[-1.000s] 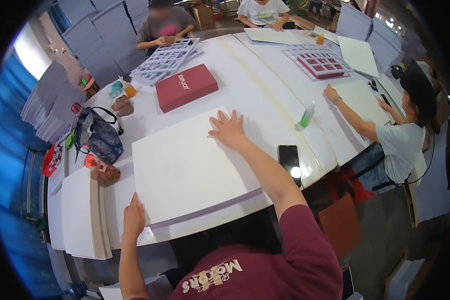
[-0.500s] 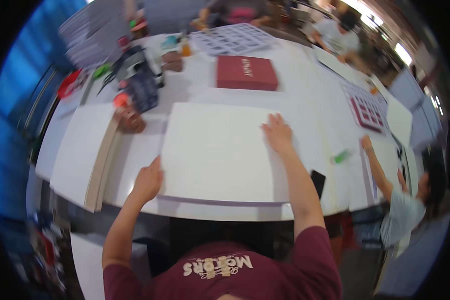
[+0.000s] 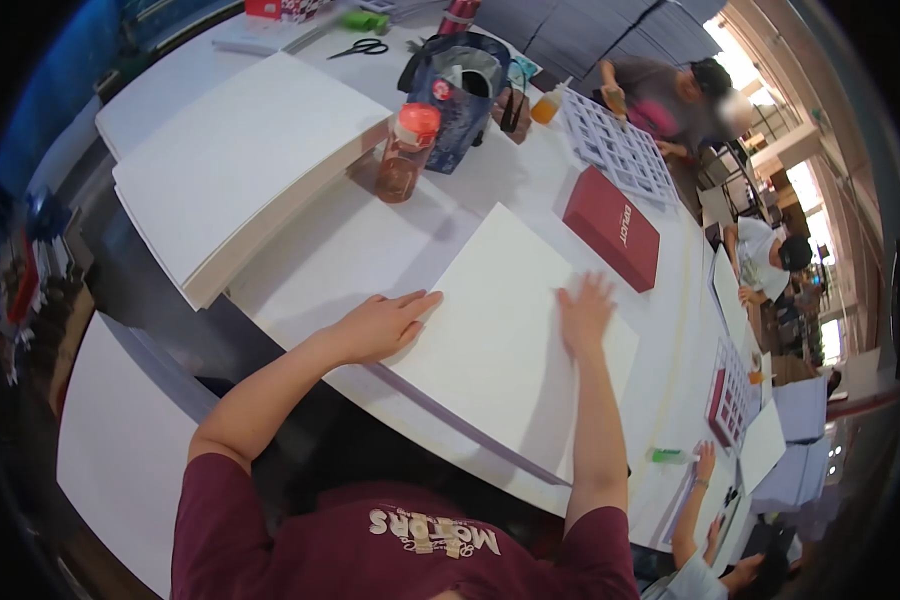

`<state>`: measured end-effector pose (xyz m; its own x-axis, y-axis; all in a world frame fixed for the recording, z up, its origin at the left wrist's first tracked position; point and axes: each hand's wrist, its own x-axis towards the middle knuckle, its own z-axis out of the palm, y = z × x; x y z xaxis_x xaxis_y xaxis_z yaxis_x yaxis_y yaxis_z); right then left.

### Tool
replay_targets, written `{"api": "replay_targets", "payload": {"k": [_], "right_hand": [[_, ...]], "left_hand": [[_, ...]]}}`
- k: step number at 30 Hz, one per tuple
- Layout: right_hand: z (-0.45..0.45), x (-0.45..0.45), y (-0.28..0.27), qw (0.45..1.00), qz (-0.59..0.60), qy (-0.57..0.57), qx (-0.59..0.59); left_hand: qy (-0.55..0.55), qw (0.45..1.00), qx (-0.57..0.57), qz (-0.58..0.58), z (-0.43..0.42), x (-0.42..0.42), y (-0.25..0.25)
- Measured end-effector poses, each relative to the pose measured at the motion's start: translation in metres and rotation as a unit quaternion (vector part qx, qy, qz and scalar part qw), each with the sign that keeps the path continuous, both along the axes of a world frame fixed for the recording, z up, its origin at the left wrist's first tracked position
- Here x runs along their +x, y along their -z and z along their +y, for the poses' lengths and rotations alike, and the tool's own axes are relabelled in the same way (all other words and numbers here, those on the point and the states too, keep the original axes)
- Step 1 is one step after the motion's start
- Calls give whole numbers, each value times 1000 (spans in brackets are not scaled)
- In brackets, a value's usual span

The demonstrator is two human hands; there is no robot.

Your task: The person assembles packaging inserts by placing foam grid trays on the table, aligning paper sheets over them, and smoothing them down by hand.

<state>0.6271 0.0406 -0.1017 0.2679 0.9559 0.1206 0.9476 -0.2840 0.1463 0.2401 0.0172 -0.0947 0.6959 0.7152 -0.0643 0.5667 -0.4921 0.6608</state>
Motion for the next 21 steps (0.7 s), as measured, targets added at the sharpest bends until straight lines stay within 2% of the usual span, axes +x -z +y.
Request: {"api": "replay_targets", "payload": {"k": [3, 6, 12, 15, 18, 21], "right_hand": [[28, -73, 8, 981, 84, -176, 22], [54, -118, 4, 966, 128, -224, 22], [86, -132, 2, 973, 116, -202, 11], [86, -135, -6, 975, 116, -189, -11], [74, -139, 4, 971, 139, -196, -11], [41, -153, 8, 956, 150, -251, -21]], "left_hand": [[1, 1000, 4, 14, 3, 1, 1], [13, 1000, 26, 12, 6, -2, 3], [24, 999, 31, 20, 8, -2, 8], [17, 1000, 9, -15, 7, -2, 9], [-31, 987, -156, 6, 7, -2, -15], [-69, 970, -195, -126, 10, -5, 30]]}}
